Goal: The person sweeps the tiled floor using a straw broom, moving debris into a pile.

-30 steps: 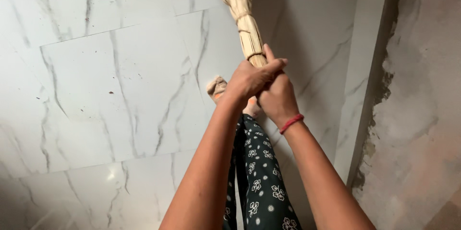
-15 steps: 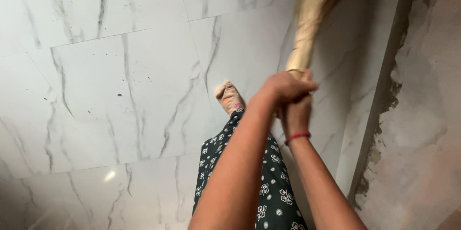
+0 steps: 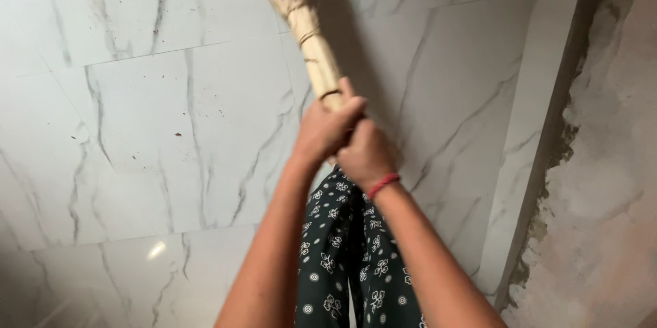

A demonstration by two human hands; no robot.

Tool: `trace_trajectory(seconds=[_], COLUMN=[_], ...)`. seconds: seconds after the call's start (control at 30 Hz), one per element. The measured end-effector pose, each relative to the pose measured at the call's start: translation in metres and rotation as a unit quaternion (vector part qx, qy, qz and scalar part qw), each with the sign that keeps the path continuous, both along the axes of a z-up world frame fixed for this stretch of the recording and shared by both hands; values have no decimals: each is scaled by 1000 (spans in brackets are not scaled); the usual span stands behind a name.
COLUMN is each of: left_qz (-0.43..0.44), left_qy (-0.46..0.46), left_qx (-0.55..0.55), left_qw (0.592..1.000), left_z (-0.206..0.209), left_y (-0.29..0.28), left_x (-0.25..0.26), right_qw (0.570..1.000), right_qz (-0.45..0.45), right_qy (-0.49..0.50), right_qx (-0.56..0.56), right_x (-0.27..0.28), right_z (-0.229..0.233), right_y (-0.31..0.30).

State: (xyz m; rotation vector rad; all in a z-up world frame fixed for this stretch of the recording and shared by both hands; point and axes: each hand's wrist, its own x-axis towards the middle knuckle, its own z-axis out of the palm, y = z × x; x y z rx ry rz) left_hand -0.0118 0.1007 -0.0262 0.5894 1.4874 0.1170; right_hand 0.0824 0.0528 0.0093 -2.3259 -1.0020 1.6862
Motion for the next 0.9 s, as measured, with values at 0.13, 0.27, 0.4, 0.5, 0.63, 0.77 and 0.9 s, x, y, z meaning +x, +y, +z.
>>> trace_trajectory(seconds=[0.13,0.27,0.4,0.5,0.63,0.77,0.9], left_qz=[-53,-176,-239,-355,-131,-84,-51], left_qy=[10,10,5,28,52,91,123], left_qx=[54,54,-3,18,-29,-24,39], left_qw=[997,983,971,934,990,992,990], left_z=[19,20,-10,-32,-17,7,24], left_y=[1,-2,-5,-9,-25,-14,-7], left_x=[49,87,110,114,87,100,125], right_qw=[966,944,930,921,969,974,985], right_qz=[-81,-240,-274,-376,-207,-29,-12], right_qy=[55,32,-10,83,78,98,49], right_qx=[239,224,246,63,107,200,168], right_x=[32,52,66,73,79,99,120], right_z=[7,-14,-45,-73,-61,-15,6], right_y=[-21,-50,-63,-67,-61,-26,-16])
